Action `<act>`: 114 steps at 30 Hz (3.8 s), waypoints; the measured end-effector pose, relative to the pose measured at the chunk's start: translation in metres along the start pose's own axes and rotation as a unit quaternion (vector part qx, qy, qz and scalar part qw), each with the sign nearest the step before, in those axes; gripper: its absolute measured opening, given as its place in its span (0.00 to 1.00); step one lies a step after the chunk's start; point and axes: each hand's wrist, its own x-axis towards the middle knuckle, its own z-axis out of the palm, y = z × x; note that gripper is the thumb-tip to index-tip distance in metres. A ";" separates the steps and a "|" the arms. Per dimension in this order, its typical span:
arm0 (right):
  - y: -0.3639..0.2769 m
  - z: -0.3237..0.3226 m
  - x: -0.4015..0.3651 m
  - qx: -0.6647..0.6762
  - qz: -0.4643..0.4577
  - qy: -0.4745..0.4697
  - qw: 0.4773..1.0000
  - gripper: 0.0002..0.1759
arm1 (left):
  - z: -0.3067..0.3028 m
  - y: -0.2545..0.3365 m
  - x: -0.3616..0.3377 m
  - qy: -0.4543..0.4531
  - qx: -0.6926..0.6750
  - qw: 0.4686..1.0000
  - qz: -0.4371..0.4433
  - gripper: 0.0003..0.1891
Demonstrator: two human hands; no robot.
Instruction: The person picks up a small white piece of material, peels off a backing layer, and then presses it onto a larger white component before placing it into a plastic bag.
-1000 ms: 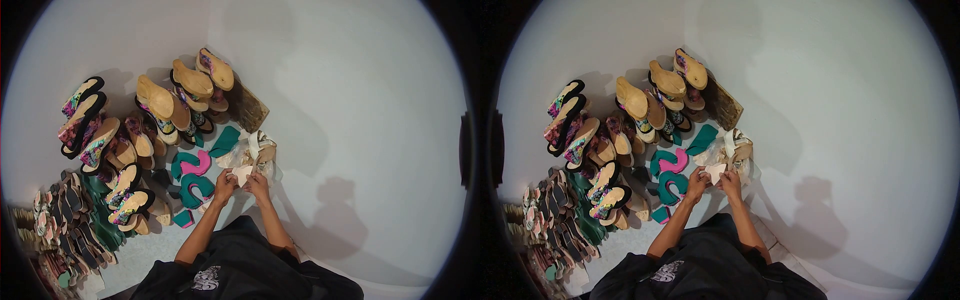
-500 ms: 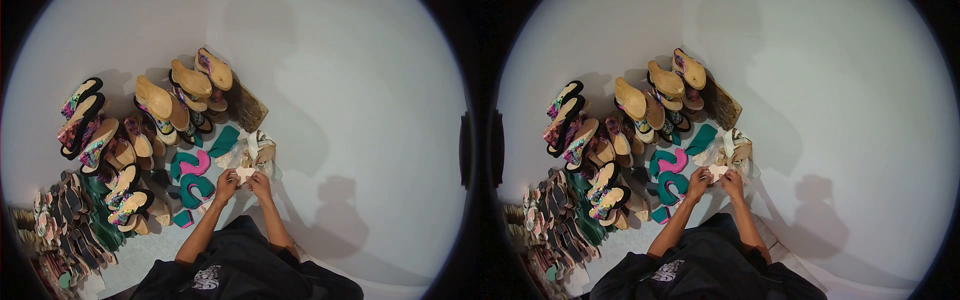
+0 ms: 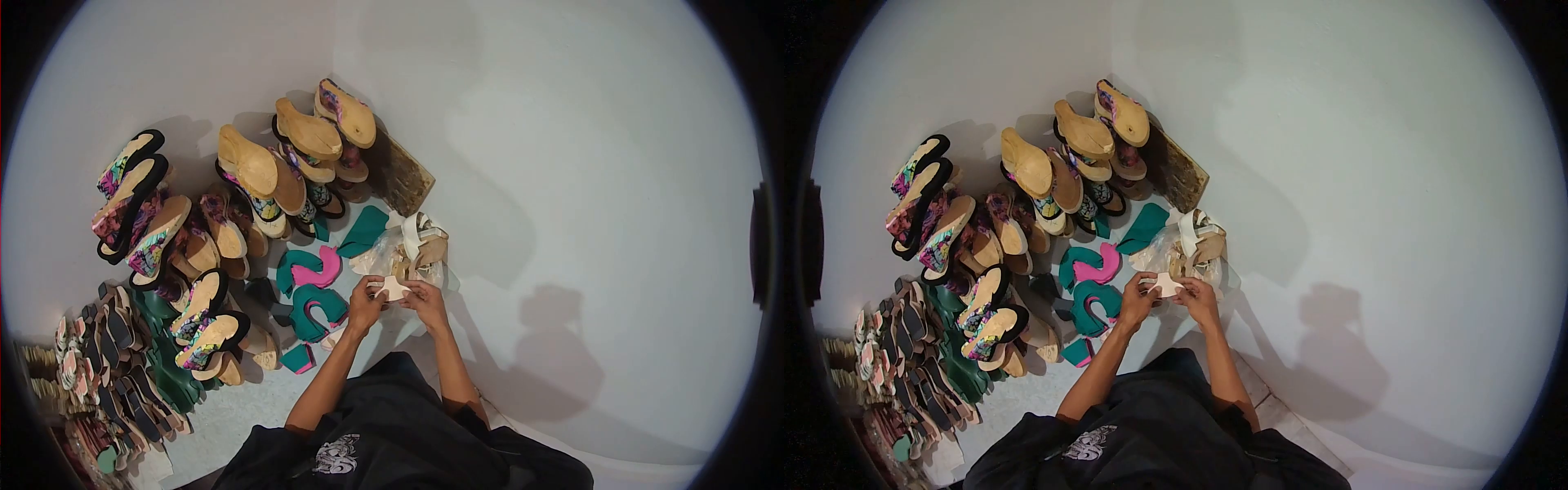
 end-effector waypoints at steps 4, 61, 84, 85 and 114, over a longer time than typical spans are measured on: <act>0.014 -0.017 0.012 -0.127 0.025 0.091 0.987 0.15 | -0.010 -0.012 0.003 -0.003 0.000 1.000 0.002 0.16; -0.003 -0.008 0.030 -0.460 -0.133 0.188 0.857 0.11 | -0.014 0.003 -0.004 0.042 0.016 0.999 0.025 0.15; -0.073 -0.006 0.008 -0.160 -0.108 -0.074 0.978 0.09 | -0.022 0.005 -0.006 0.035 0.014 0.998 0.042 0.15; -0.072 -0.006 0.008 -0.160 -0.108 -0.072 0.979 0.09 | -0.020 0.004 -0.006 0.010 0.009 0.999 0.033 0.15; -0.039 -0.002 -0.004 -0.271 -0.118 -0.086 0.951 0.29 | 0.000 0.007 0.003 -0.046 -0.102 0.994 0.006 0.16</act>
